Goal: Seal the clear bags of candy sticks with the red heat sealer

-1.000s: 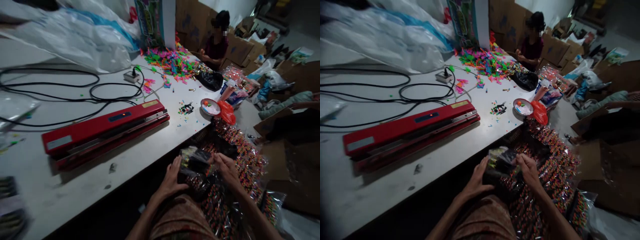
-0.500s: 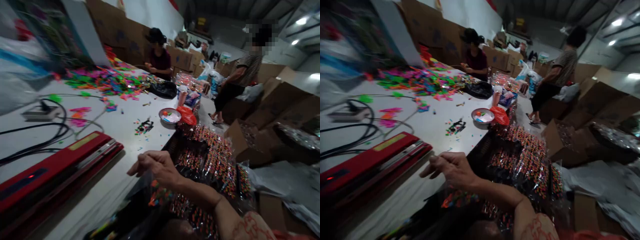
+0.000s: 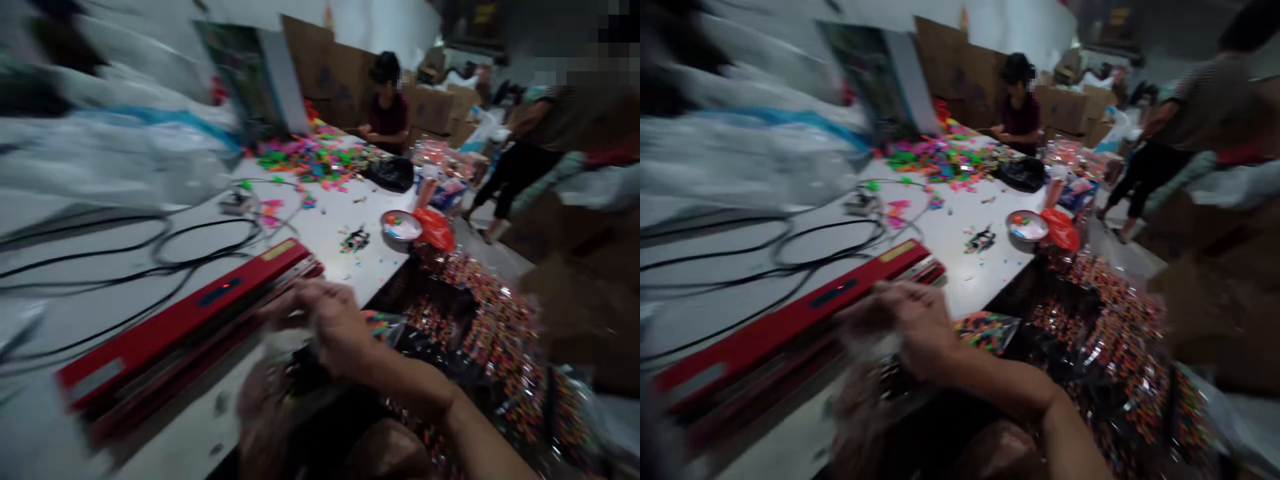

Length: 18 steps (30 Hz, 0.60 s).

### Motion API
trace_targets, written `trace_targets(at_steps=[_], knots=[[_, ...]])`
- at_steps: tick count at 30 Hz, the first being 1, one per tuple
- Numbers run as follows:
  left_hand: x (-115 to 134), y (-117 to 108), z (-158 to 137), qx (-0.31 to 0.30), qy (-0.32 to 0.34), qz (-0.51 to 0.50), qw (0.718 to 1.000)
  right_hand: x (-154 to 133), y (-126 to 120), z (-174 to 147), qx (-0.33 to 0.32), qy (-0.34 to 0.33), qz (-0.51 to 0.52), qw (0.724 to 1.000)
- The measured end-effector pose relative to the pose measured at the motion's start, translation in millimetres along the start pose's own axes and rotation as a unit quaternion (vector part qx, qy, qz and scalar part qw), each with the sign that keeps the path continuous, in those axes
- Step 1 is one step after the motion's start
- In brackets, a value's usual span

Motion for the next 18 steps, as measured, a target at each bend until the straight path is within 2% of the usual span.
trace_targets(at_steps=[2,3,5,7,10,14,16,18], knots=[[-8.1,-46.5,-23.5,0.068,-0.007,-0.012,0.998,-13.1,-5.1,3.3,0.006,-0.011,-0.024,1.0],[-6.6,-62.4,-30.4,0.095,-0.002,-0.039,0.995,-16.8,-7.6,7.4,0.002,-0.007,-0.038,0.999],[0.7,-79.0,-29.7,0.118,0.01,-0.121,0.986,-18.7,-10.6,15.9,-0.014,0.008,-0.061,0.998],[5.5,-82.2,-13.9,0.109,0.008,-0.182,0.977,-15.4,-11.3,22.4,-0.03,0.024,-0.08,0.996],[1.7,-84.0,11.1,0.123,-0.016,-0.199,0.972,-9.1,-14.8,34.5,-0.038,0.027,-0.103,0.994],[-16.3,-91.6,18.0,0.223,-0.071,-0.212,0.949,-12.2,-40.3,57.0,-0.019,-0.028,-0.163,0.986],[-26.1,-94.4,17.2,0.285,-0.111,-0.227,0.925,-20.9,-60.8,59.2,-0.004,-0.073,-0.224,0.972],[-31.2,-95.5,19.6,0.336,-0.139,-0.265,0.893,-36.5,-78.0,48.9,0.005,-0.139,-0.292,0.946]])
Point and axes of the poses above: each hand's wrist, its own z-axis towards the middle knuckle, its own y-axis out of the palm, x = y × z, the point moved 8 cm from there along z, towards the middle knuckle, and after that the axes turned 11 degrees about x, right-handed, at the moved point
